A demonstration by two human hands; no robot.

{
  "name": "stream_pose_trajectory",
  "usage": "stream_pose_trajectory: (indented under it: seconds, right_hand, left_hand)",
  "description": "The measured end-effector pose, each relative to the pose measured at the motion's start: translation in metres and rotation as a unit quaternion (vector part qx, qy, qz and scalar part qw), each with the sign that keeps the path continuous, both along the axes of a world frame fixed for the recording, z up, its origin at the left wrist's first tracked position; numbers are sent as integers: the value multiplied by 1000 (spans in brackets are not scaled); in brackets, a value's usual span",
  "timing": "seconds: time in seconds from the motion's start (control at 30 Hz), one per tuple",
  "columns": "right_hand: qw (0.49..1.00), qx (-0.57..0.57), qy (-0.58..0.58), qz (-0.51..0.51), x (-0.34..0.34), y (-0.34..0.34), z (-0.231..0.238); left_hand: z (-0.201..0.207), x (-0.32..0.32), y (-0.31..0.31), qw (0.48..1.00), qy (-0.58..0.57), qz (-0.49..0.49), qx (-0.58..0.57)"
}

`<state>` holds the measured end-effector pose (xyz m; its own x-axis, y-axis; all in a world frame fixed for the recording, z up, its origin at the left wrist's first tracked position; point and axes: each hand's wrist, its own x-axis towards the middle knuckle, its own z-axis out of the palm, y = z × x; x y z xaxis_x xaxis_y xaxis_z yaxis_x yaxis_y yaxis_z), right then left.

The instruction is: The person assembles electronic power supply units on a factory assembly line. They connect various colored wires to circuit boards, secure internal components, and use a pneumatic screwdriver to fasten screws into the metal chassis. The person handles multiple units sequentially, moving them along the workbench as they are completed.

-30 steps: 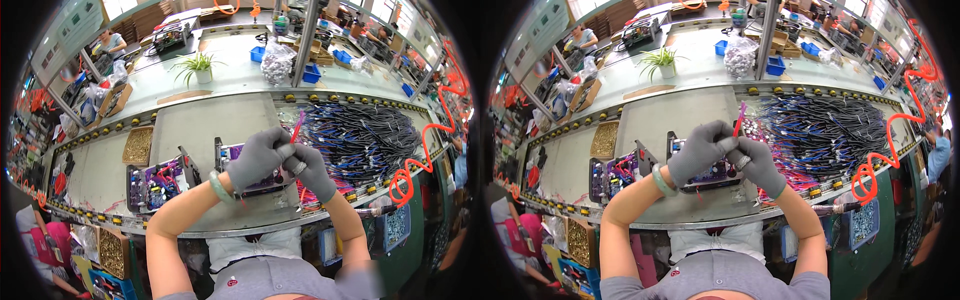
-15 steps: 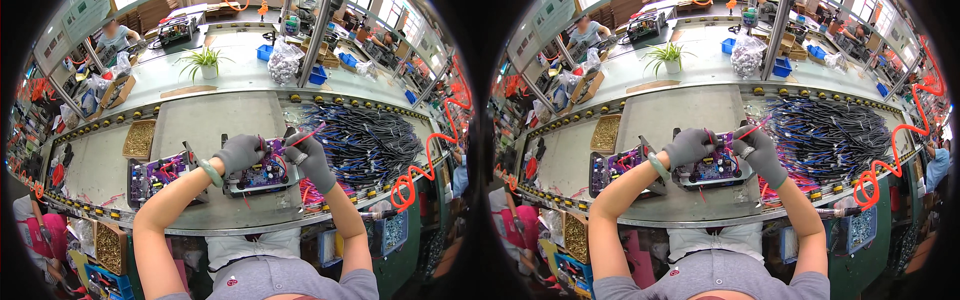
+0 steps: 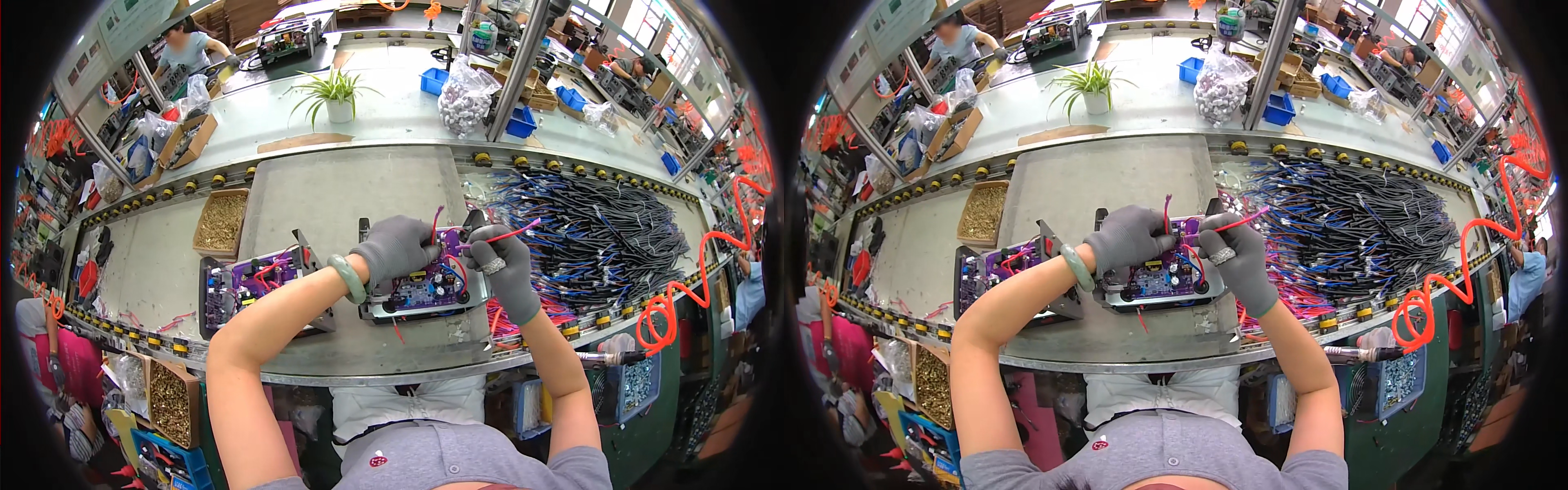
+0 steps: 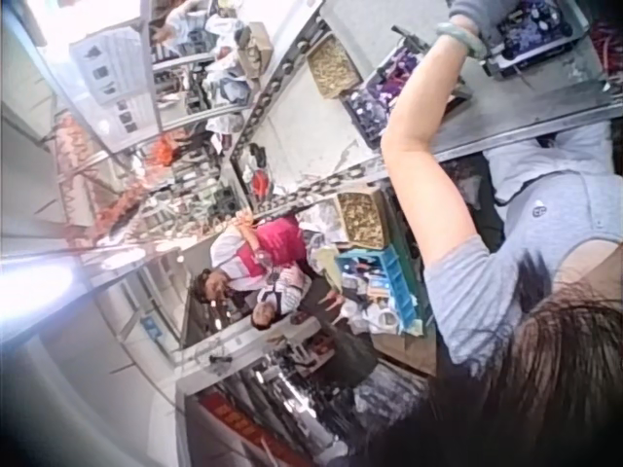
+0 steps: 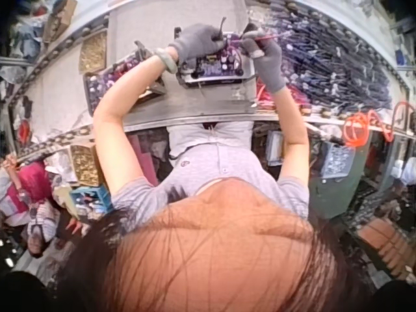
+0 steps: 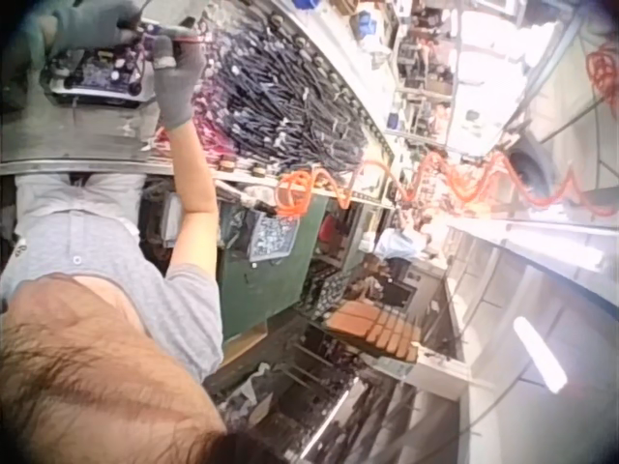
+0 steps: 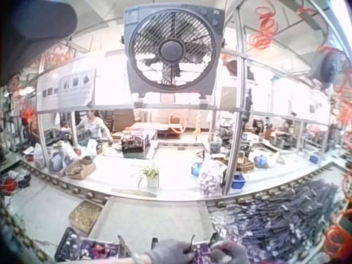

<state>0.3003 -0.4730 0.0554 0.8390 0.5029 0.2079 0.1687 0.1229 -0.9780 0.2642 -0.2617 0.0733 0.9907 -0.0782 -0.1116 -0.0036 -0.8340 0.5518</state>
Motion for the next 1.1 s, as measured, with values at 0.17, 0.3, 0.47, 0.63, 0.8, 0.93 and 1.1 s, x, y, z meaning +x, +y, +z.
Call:
stream_pose_trajectory:
  seconds: [0.17,0.3,0.47,0.63,0.8,0.93,1.1]
  right_hand:
    - [1000,5,8,-6,0,-1,-3]
    - [1000,-3,9,-14,0,0,-3]
    - [1000,9,1,-13,-1,0,-4]
    - [1000,13,4,-10,1,-2,-7]
    - [1000,22,16,-8,1,-2,-7]
    - [1000,24,14,-7,3,-3,-13]
    - [999,39,23,-11,0,-1,-10]
  left_hand:
    - [-4,3,2,999,31,3,-23]
    - [0,5,2,997,66,12,-32]
    - [7,5,3,991,95,34,-92]
    - [3,4,-1,996,86,18,-30]
    - [-6,5,3,991,60,59,-105]
    - [3,2,-4,996,82,23,-26]
    - [-11,4,1,993,48,61,-92]
